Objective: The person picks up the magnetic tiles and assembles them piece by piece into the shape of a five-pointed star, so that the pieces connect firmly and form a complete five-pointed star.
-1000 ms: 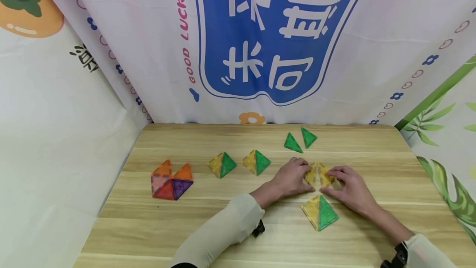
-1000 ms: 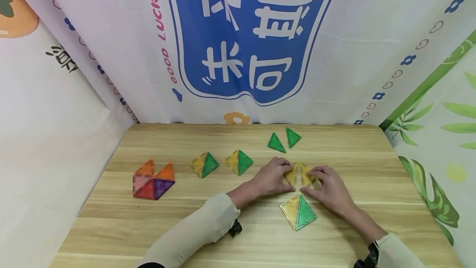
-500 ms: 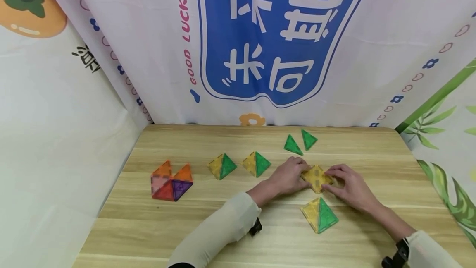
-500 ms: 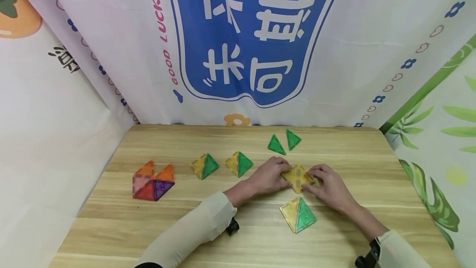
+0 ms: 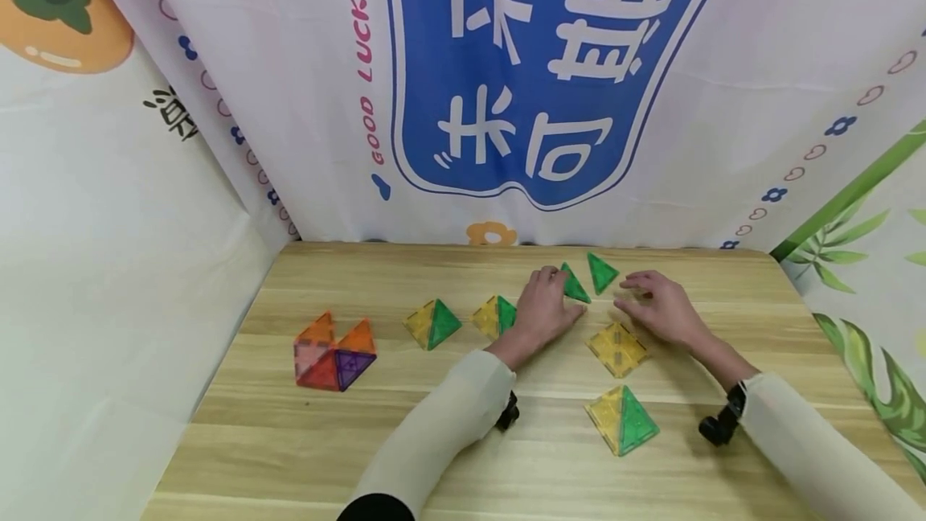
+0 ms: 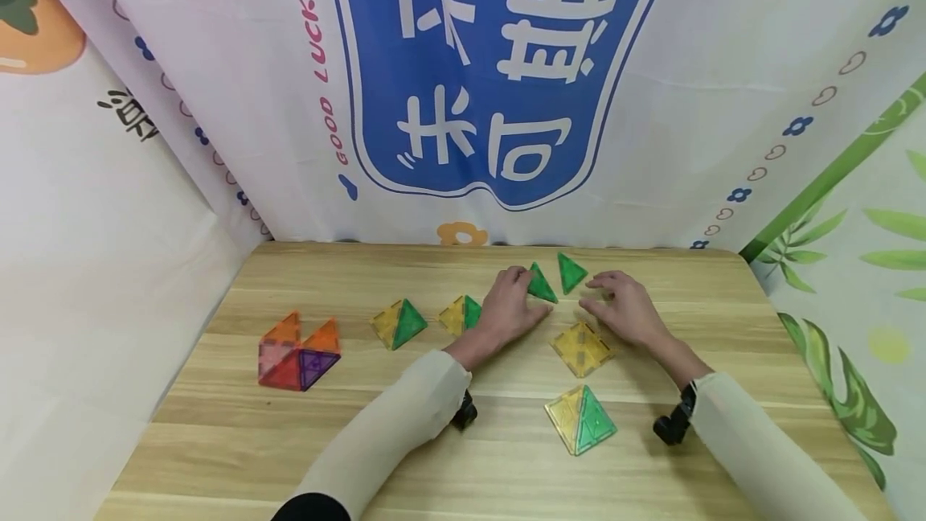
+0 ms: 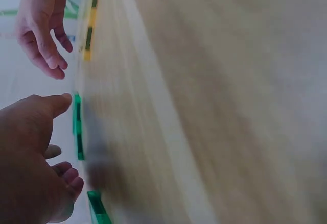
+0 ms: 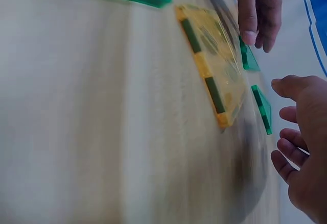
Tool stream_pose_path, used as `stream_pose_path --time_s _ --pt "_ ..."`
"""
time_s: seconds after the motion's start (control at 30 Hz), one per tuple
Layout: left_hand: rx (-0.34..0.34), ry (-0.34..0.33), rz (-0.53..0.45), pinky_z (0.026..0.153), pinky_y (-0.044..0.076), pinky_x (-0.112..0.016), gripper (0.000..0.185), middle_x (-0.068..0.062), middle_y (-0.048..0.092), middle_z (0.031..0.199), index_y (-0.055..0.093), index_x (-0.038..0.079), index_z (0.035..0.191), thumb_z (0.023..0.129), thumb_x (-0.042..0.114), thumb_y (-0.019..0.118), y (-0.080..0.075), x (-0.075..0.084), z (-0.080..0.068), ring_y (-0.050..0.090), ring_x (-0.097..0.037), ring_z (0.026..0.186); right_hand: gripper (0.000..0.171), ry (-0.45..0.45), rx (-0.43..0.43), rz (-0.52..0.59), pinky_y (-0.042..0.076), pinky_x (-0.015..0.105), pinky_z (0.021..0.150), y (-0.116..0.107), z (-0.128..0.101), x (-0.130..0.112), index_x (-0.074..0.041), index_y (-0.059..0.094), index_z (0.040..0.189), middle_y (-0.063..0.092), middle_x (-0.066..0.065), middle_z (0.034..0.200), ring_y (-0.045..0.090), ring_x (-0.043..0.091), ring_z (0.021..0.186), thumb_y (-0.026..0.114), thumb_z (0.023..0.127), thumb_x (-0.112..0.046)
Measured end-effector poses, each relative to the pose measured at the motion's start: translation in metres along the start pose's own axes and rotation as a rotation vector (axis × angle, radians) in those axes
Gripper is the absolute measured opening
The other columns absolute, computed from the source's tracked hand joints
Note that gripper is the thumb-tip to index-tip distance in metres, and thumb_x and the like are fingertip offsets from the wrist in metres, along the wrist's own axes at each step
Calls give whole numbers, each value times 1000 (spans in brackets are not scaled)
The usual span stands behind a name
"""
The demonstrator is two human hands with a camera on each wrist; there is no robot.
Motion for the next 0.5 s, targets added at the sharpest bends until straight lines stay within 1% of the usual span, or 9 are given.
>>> stream_pose_path --time_s 0.1,0.2,0.37,0.5 --pt "3 -35 3 114 48 -35 77 -8 56 151 53 13 156 95 55 75 2 -4 7 53 -25 139 41 28 -10 -5 58 60 89 5 13 5 8 73 122 64 31 133 65 48 115 80 96 -22" --pt "-11 -58 18 115 46 -36 81 -7 55 152 53 14 156 93 60 76 3 -3 13 53 -25 140 43 56 -13 -12 55 63 93 10 22 9 9 73 123 63 33 135 63 51 118 81 95 -22" --pt "-40 -76 100 115 47 -39 88 -3 56 153 53 16 156 90 70 72 6 1 19 52 -24 140 50 102 -36 6 45 66 108 18 33 15 9 70 128 61 32 140 55 52 130 84 92 -23" --pt "-38 -89 164 113 47 -39 88 0 56 152 53 20 156 89 75 69 9 3 21 52 -22 139 55 105 -57 6 41 67 112 24 38 15 10 68 131 61 31 141 52 52 134 84 92 -27"
Point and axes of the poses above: each hand's wrist, its own z-axis towards the middle knuckle, its own y-axis out of the palm, x = y × z, the point moved 4 cm from there along z, towards the middle knuckle
